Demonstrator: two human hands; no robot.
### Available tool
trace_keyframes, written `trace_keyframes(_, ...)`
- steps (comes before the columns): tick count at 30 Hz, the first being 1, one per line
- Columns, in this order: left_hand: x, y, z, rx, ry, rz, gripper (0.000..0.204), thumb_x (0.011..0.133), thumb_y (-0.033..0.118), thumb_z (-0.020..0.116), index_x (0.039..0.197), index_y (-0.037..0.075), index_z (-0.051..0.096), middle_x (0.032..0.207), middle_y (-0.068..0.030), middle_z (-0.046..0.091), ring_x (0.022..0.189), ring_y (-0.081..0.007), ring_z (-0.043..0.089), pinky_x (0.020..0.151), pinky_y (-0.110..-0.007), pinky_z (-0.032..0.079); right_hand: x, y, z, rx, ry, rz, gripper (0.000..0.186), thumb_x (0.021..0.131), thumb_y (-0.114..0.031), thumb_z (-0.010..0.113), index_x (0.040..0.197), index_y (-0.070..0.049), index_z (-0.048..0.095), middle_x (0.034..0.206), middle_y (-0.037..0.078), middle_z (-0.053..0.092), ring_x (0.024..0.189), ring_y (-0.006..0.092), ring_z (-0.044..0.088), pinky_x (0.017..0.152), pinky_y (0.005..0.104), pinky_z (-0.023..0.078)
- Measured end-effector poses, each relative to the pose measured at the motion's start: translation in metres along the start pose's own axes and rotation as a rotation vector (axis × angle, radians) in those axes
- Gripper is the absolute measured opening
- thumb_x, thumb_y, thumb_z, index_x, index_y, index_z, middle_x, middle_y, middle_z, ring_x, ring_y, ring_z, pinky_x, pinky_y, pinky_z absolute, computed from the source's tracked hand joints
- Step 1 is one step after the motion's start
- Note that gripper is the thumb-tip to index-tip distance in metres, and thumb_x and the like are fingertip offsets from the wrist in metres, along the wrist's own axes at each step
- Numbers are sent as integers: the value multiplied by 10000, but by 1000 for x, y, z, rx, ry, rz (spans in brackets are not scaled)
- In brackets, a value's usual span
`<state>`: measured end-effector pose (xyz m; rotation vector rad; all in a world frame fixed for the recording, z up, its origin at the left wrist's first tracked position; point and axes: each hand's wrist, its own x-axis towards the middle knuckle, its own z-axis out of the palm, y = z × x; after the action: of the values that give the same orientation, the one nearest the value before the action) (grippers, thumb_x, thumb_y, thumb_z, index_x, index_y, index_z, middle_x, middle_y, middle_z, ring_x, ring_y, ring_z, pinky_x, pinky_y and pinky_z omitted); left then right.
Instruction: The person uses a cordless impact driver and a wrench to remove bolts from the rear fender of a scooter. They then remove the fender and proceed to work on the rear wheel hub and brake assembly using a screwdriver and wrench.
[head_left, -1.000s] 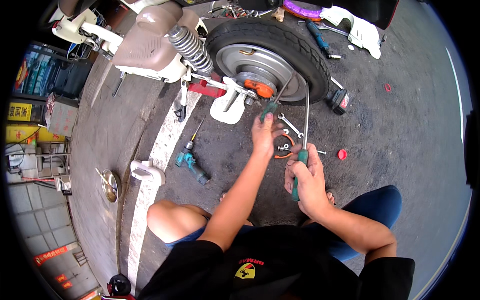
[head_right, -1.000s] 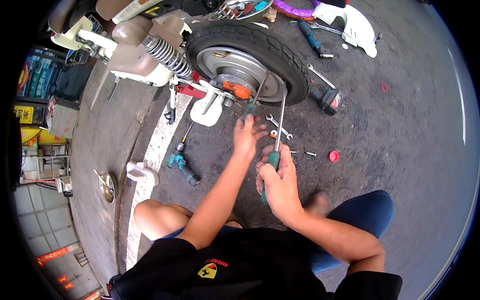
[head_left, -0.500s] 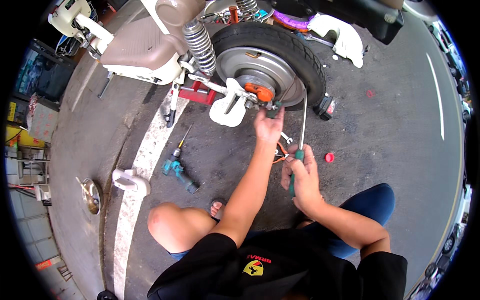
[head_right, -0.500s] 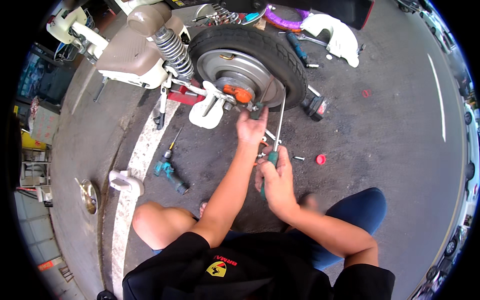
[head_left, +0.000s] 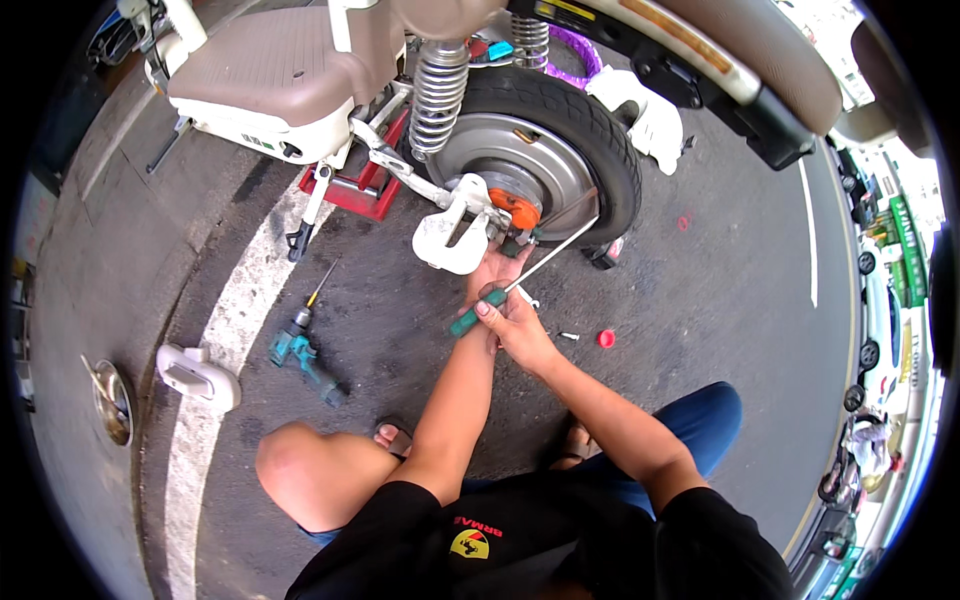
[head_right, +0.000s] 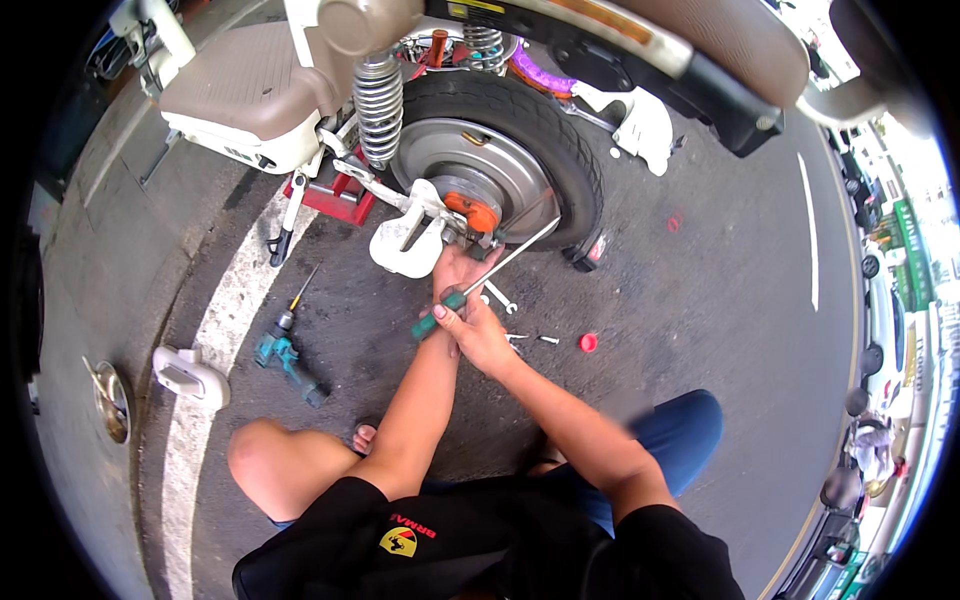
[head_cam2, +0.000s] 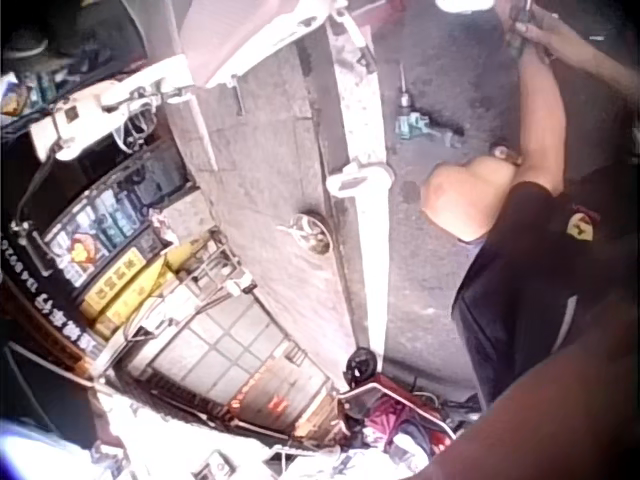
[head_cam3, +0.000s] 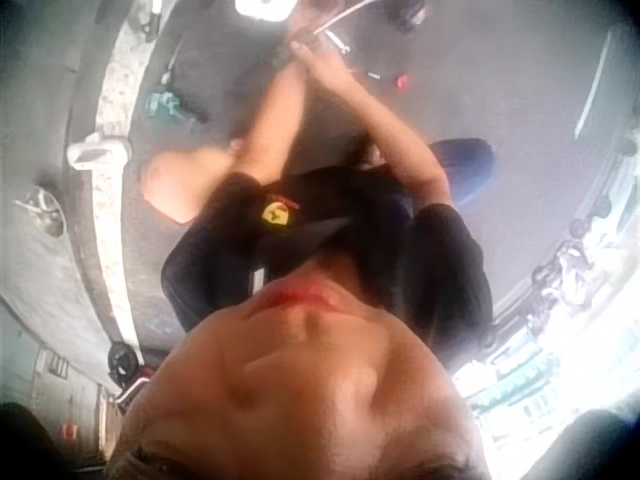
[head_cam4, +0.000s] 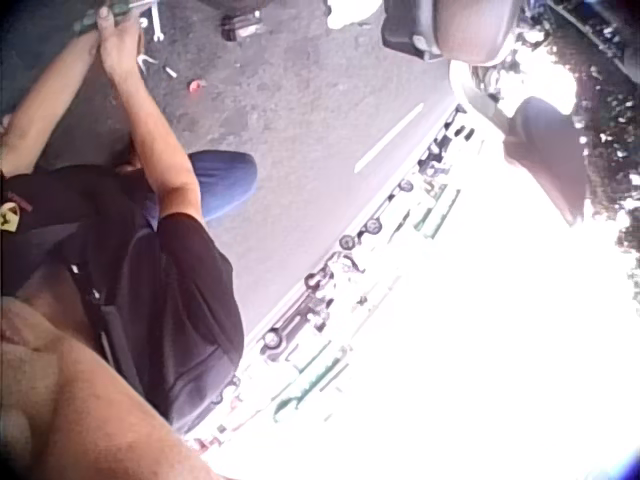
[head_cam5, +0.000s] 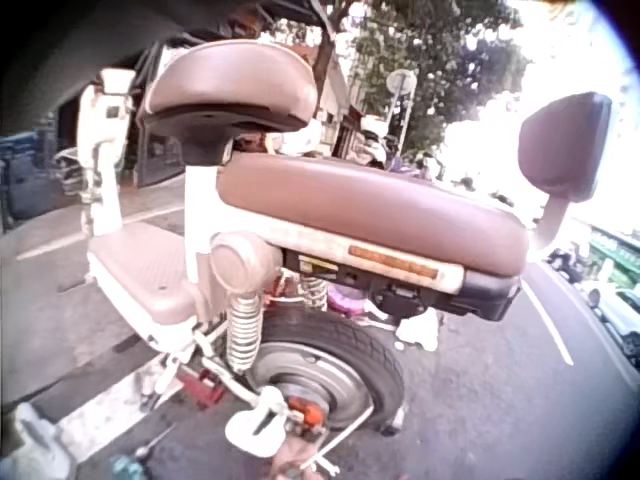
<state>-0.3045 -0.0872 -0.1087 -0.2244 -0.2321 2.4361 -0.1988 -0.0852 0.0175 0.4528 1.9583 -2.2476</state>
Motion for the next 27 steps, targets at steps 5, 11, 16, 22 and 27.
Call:
trace_keyframes(5,1,-28,-17,365,-45,255,478,912,-12,526,1322,159,350,1281,-65,500,1154,-198,528,999,-430,455,10,13,6,-99,153,-16,351,934,-253,602,1087,-13,396,898,93,657,555,80,525,424,219,420)
trace_keyframes(11,17,-4,-31,766,202,286,357,770,81,759,1078,20,591,1039,-70,638,976,-210,621,889,-379,520,16,26,-5,-140,136,-22,293,922,-225,626,1025,-13,452,779,39,574,624,77,508,560,231,444)
trace_keyframes(16,21,18,-35,1088,261,110,455,719,166,822,1067,-14,590,995,-70,647,904,-176,612,843,-312,481,22,37,-5,-147,194,-138,282,910,-190,646,1018,11,481,768,18,533,706,74,515,623,245,431)
trace_keyframes(22,22,16,-32,1275,249,498,667,629,165,890,1158,-34,537,1085,-115,617,936,-193,596,840,-293,462,17,30,-1,-166,211,-159,295,903,-193,656,1030,8,481,770,24,543,635,66,502,579,235,423)
trace_keyframes(27,13,10,-22,1347,214,672,802,640,286,884,1236,-52,467,1169,-115,572,1074,-202,557,928,-326,445,-26,20,-39,-109,25,43,281,916,-197,636,1062,-13,482,786,15,571,642,63,526,545,217,428)
